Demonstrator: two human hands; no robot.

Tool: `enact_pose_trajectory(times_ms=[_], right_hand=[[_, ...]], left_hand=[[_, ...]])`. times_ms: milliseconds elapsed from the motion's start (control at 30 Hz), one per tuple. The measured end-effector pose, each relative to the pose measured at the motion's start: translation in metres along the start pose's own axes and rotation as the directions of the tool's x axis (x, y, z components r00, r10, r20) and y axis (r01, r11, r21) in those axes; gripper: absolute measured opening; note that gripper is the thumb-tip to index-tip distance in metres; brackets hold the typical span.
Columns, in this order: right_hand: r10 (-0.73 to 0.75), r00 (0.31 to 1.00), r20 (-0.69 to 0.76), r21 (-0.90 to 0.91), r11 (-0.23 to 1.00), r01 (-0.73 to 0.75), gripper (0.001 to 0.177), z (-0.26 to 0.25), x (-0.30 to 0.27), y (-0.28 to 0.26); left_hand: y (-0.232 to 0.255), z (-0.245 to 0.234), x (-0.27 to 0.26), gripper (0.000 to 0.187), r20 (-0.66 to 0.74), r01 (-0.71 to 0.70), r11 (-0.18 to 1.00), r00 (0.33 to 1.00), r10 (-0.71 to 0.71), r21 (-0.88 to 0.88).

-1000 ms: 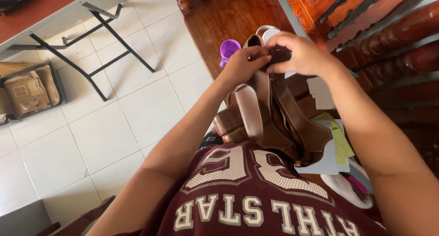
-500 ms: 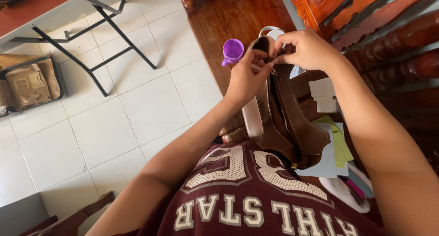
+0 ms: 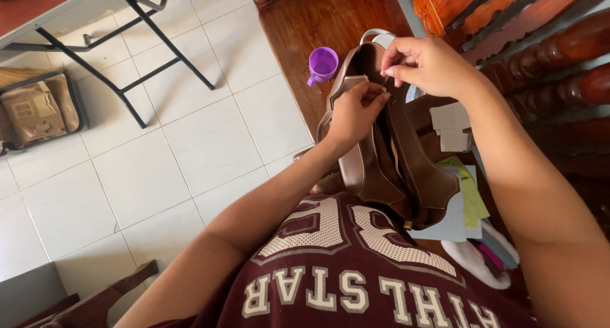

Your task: The person manipulates the zipper slider and teeth on a brown handbag, repeatedly opening and closing the zipper while adjusting the slider with both hands. The bag remains on a wooden table throughout the clip.

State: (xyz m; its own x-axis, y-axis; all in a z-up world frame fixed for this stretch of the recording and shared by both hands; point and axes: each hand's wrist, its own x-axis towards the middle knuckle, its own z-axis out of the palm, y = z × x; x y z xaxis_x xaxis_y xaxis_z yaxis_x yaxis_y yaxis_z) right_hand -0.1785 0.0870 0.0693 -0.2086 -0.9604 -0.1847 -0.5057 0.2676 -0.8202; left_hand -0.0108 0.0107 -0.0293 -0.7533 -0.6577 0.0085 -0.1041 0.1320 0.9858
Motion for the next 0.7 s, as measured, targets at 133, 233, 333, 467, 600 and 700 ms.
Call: enact_pose_trajectory(times_ms=[133, 233, 333, 467, 600, 700], right_hand=[[-0.076, 0.997, -0.018, -0.266, 0.961, 0.069, 0.018, -0.001, -0.002, 0.004], [-0.151, 0.989, 0.002, -0.299, 0.943, 0.144, 0.021, 0.000, -0.003, 0.006], [-0.170, 0.985, -0.001, -0.252, 0.954, 0.164, 0.024, 0.002, -0.003, 0.006], [-0.188, 0.982, 0.011, -0.184, 0.965, 0.187, 0.029, 0.004, -0.005, 0.006], [-0.208, 0.978, -0.007, -0.231, 0.952, 0.201, 0.032, 0.007, -0.004, 0.006], [-0.219, 0.975, -0.027, -0.208, 0.955, 0.209, 0.029, 0.009, -0.003, 0.008]], left_hand=[[0.000, -0.001, 0.003, 0.030, 0.004, 0.067, 0.998, 0.998, -0.067, 0.009], [0.003, 0.000, 0.004, 0.030, -0.008, 0.084, 0.996, 0.996, -0.084, -0.019], [0.005, 0.000, 0.005, 0.029, -0.057, 0.012, 0.996, 0.998, -0.017, -0.089], [0.005, -0.001, 0.009, 0.028, -0.034, 0.093, 0.984, 0.994, -0.099, -0.150], [0.004, -0.005, 0.016, 0.029, 0.011, 0.164, 0.966, 0.986, -0.165, -0.198], [0.001, -0.009, 0.016, 0.029, 0.075, 0.227, 0.932, 0.974, -0.214, -0.281]])
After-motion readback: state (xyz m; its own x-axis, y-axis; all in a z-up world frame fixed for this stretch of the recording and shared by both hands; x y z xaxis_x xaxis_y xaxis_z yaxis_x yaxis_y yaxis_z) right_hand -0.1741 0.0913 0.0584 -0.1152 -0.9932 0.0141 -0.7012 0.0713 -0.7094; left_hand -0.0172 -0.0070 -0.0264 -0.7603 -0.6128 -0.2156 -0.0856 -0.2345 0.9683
